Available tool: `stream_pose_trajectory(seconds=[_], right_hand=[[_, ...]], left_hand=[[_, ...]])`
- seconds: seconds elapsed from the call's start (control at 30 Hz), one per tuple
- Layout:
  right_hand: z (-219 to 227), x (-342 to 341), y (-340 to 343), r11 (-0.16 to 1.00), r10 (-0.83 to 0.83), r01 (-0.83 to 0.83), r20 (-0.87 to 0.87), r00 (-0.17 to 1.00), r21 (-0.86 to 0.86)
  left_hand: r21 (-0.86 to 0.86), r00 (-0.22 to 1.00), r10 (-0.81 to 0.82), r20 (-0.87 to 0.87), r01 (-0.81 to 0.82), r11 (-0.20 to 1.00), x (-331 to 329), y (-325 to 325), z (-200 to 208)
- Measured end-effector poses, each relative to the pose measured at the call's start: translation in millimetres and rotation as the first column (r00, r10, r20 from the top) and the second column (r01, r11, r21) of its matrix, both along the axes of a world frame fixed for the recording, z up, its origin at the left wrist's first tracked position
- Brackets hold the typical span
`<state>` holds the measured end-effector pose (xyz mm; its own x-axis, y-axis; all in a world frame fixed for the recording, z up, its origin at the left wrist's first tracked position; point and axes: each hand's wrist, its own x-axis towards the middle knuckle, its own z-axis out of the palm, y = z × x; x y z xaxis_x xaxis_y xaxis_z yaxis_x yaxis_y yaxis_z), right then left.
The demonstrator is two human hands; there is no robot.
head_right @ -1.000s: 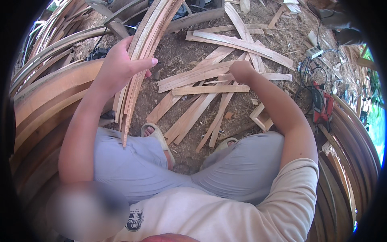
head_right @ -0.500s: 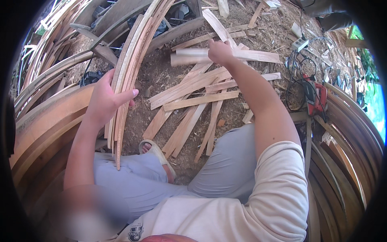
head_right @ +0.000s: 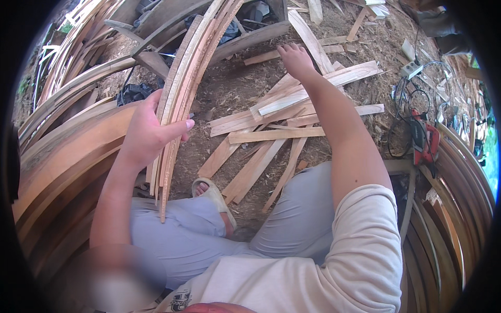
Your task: The person sits on the floor of a workshop and assembles a small wooden crate by hand. They pick up thin wooden slats and fit them into the slots of a pre-built frame, then move to a pile of scrap wood to gather more pieces.
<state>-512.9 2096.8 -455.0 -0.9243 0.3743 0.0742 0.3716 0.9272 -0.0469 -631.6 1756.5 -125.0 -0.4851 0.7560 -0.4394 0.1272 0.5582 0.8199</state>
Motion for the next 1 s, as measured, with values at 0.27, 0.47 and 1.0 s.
stream_pose_trajectory(seconds=[0.27,0.47,1.0], right_hand=[[18,8,-4,0.981,0.169,-0.166,-0.020,0.985,0.100],[24,17,-11,0.955,-0.044,0.022,-0.067,0.997,-0.297],[52,103,-26,0.934,0.344,-0.282,0.348,0.872,-0.217]], left_hand=[[-0.064,0.997,-0.002,-0.083,-0.003,0.998,-5,-1,-5],[-0.076,0.995,-0.067,-0.070,0.062,0.995,-3,5,-10],[-0.051,0.959,-0.191,-0.208,0.185,0.981,6,3,-14]])
